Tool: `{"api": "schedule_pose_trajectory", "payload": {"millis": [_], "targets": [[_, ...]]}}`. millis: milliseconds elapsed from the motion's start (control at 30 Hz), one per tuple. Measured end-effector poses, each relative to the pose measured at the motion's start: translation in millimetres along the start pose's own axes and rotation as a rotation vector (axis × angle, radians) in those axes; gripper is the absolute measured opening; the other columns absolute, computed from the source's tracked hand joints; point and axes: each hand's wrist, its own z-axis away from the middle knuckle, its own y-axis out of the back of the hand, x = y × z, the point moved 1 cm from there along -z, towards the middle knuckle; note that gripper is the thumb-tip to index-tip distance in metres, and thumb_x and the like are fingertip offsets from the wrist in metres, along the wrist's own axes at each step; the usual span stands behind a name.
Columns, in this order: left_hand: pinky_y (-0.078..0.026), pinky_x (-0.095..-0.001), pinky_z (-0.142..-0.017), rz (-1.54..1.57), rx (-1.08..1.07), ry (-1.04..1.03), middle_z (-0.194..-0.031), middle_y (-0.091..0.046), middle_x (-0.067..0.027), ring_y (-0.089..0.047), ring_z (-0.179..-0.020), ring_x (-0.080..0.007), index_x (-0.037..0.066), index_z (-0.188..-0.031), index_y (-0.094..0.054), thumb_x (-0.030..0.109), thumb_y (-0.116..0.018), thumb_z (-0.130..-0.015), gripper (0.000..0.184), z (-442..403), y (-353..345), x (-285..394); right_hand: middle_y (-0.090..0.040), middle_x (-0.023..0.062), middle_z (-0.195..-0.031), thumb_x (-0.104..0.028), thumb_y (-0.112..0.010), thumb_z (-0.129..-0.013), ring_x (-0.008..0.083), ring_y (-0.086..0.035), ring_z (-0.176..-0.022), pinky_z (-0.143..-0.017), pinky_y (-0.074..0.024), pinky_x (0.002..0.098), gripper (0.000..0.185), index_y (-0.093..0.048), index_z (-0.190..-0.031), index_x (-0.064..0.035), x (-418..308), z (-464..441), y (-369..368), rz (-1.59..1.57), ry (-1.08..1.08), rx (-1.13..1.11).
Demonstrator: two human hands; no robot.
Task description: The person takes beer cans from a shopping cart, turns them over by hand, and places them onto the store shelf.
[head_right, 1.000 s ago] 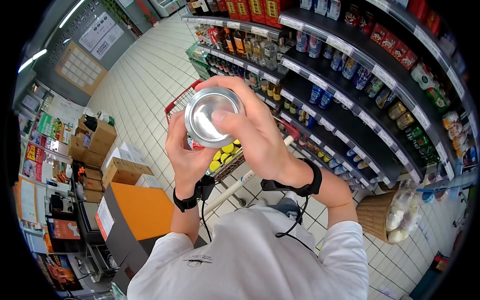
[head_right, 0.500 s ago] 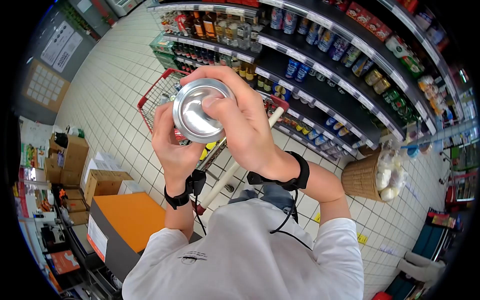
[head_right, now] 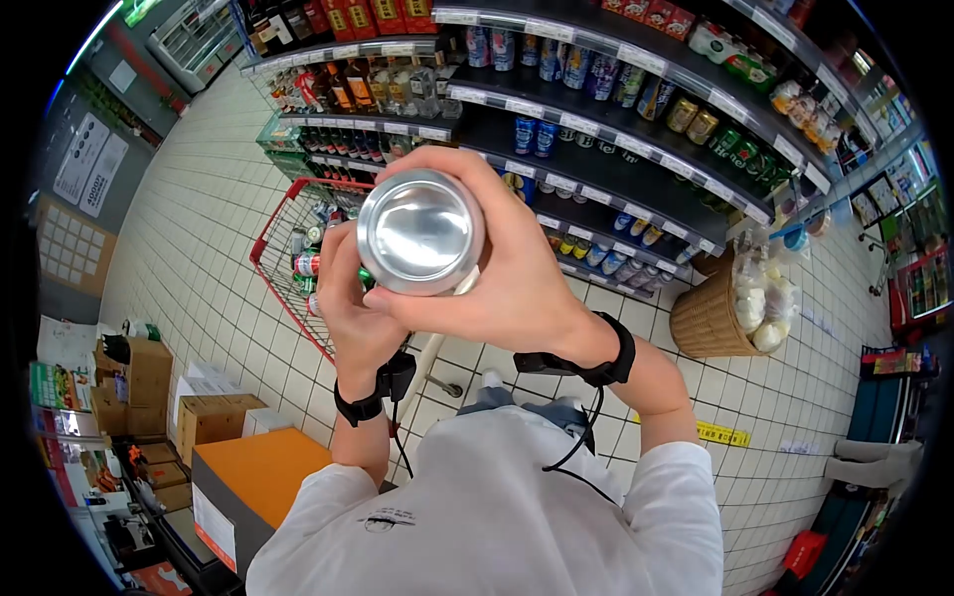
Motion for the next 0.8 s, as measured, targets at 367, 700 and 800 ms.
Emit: {"api": "schedule_pose_trajectory", "payload": {"millis": [367, 700, 800], "targets": [[-0.048, -0.0355, -0.102, 0.675, -0.261, 0.234, -0.136, -0.051, -0.0162, -0.056, -0.121, -0.0233, -0.001, -0.144, -0.038, 0.018, -0.093, -0.067, 0.096, 12, -103, 57, -0.049, 0.0202, -0.143, -0.044, -0.060, -0.089, 0.0362, -0.048, -0.135, -0.112, -0.0401, 0.0507, 0.073, -0.037, -0.146, -0.0039, -47, 83, 115, -0.521, -0.198, 0.415], [-0.051, -0.0351, -0.090, 0.541, -0.221, 0.071, -0.118, -0.058, -0.0146, -0.062, -0.103, -0.0232, -0.004, -0.126, -0.056, 0.026, -0.087, -0.060, 0.079, 25, -186, 149, -0.059, 0.0138, -0.129, -0.019, -0.076, -0.086, 0.0189, -0.057, -0.117, -0.096, -0.0497, 0.0361, 0.062, -0.051, -0.139, -0.0027, -46, 216, 263, -0.455, -0.406, 0.080], [-0.050, -0.0368, -0.086, 0.301, -0.387, -0.251, -0.110, -0.062, -0.0144, -0.063, -0.098, -0.0265, -0.003, -0.119, -0.061, 0.026, -0.087, -0.057, 0.073, 20, -219, 181, -0.050, 0.0091, -0.143, -0.011, -0.090, -0.066, 0.0174, -0.049, -0.128, -0.102, -0.0453, 0.0370, 0.091, -0.045, -0.145, -0.0059, -51, 247, 283, 0.001, -0.397, -0.084]]}}
